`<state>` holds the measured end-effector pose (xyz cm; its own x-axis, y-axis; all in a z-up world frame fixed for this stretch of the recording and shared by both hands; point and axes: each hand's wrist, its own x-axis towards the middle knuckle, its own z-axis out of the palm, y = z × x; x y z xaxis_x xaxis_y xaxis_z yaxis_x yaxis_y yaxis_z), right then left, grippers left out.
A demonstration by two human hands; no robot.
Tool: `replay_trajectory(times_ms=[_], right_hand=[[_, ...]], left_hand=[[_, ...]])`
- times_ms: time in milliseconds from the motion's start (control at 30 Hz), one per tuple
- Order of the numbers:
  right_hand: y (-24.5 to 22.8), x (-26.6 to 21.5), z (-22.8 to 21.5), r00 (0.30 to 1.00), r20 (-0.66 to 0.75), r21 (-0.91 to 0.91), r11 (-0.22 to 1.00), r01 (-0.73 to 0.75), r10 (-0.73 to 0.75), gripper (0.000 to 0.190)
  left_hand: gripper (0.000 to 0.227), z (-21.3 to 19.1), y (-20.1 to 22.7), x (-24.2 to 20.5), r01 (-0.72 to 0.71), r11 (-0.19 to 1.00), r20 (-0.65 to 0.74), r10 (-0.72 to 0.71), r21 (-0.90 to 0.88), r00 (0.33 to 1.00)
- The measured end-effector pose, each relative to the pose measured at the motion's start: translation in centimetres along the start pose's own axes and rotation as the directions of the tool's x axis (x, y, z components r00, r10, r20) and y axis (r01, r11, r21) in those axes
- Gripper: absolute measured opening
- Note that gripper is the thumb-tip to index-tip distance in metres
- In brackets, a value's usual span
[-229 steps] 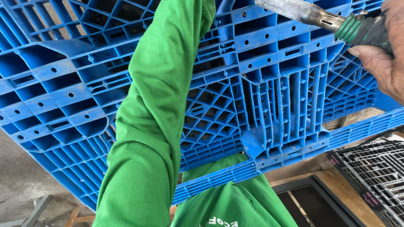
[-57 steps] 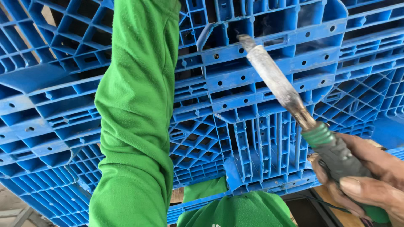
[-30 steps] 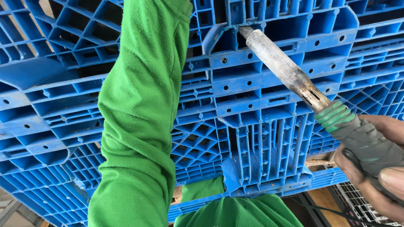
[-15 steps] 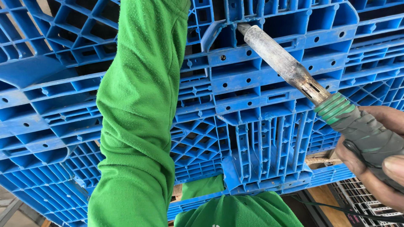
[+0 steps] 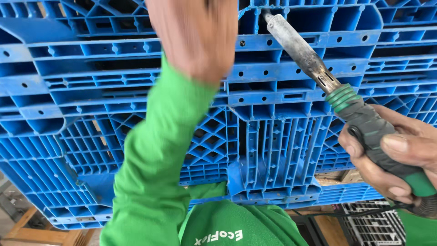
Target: The person uses a soldering iron to melt and fuse sections of a blue plastic crate, then presses the softened plastic together to join the pieces. The person repeats this process along the crate's seams to repair or reinforce the structure.
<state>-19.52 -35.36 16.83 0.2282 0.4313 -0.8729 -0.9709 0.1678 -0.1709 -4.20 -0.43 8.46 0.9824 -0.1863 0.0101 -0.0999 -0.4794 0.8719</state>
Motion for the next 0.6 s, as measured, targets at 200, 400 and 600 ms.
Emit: replay_trajectory(times_ms=[200,400,600], right_hand=[[0.2,-1.0,-1.7,0.980,-0.195,-0.254,0.967,-0.020,-0.031,0.073],[-1.2,-1.1,0.0,0.986,-0.155,-0.168,0.985,0.041,-0.067,0.075],[0.2,-1.2,3.7,0.934,-0.184,-0.157,0.947,0.280,-0.307,0.077]], left_hand=[[0.029,4.9,5.2,-11.5,0.489,0.621,0.354,-0.338,-0.613,0.872],[0.046,10.2,7.0,-15.1,0.535,0.552,0.440,-0.308,-0.640,0.844],[0.050,12.3,10.6,-16.5,0.610,-0.230,0.648,-0.161,-0.758,0.744]])
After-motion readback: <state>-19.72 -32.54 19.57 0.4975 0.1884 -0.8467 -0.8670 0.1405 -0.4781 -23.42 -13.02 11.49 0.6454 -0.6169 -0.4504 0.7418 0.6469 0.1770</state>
